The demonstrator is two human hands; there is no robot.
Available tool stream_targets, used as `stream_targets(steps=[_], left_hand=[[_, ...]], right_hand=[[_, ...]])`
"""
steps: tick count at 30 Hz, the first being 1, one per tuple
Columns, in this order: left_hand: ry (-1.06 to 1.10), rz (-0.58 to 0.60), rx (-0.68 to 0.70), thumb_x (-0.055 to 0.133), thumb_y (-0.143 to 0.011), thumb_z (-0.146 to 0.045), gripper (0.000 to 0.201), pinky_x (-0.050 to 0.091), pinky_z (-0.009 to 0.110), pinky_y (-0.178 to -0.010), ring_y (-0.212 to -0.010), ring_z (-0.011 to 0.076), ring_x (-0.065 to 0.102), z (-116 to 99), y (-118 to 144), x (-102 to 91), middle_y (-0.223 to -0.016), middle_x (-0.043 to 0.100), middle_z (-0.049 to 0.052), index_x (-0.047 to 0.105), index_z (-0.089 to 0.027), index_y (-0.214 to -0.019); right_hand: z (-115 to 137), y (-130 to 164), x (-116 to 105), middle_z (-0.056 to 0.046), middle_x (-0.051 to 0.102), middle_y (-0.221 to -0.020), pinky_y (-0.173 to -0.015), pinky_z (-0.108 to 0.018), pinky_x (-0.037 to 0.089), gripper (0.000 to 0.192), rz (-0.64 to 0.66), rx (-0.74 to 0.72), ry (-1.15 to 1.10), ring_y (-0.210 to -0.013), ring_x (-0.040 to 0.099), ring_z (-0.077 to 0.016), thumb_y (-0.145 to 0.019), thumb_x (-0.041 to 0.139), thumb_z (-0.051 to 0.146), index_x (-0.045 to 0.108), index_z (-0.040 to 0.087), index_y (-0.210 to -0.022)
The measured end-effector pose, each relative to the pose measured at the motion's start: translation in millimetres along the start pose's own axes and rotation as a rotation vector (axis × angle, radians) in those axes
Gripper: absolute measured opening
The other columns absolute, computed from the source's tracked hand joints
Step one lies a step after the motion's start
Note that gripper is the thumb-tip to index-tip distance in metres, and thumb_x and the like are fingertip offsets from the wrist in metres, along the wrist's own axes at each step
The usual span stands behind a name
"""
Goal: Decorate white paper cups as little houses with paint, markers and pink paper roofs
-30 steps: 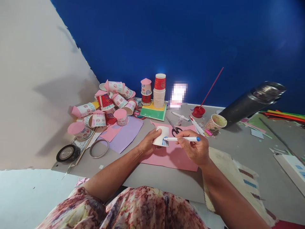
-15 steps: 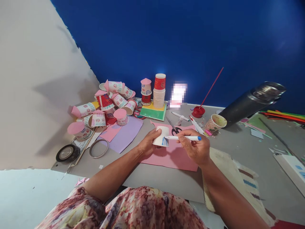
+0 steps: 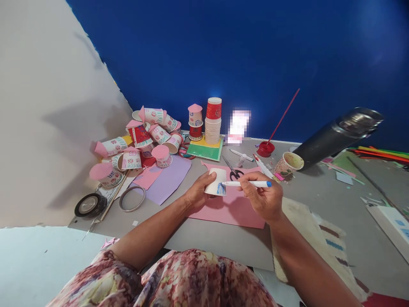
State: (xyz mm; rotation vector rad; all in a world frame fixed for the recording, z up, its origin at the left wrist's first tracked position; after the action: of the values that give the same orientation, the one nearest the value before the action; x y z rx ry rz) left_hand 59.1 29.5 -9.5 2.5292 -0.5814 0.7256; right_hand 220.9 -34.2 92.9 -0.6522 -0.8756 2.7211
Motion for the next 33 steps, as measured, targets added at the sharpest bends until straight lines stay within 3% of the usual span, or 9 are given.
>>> stream_targets(steps=[15,33], left_hand=[[-0.068,-0.002,0.013,0.087,-0.067,-0.061,0.054,0.035,0.025,-0.056,-0.060,0.0117,0.050,-3.6,4.1,5.2,-0.070,0.058,-0.003,0.062,-0.018,-0.088],[-0.062,-0.012,0.003,0.089,-0.063,-0.063,0.058,0.034,0.024,-0.053,-0.057,0.0111,0.049,-2.9,2.1,3.6,-0.068,0.058,-0.003,0.064,-0.017,-0.089]], right_hand=[[4.2,0.8,5.9,0.001,0.071,-0.068,-0.049,-0.022,0.043,0.013,0.110,-0.065,-0.034,-0.055,0.062,-0.0125,-0.095,0.065,0.025,0.071,0.022,-0.084],[3.4,-0.4,6.0,0.001,0.071,-0.067,-0.050,-0.023,0.044,0.015,0.121,-0.029,-0.052,-0.055,0.062,-0.0126,-0.094,0.065,0.027,0.071,0.021,-0.082]])
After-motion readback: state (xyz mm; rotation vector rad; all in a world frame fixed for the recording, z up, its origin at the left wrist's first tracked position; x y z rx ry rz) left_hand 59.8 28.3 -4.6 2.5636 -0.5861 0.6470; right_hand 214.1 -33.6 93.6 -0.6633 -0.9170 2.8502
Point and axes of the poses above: each hand's wrist, its own y-axis away from the middle knuckle, its own x-axis out of the palm, z = x × y, the point moved 6 cm from there along -y, towards the middle knuckle
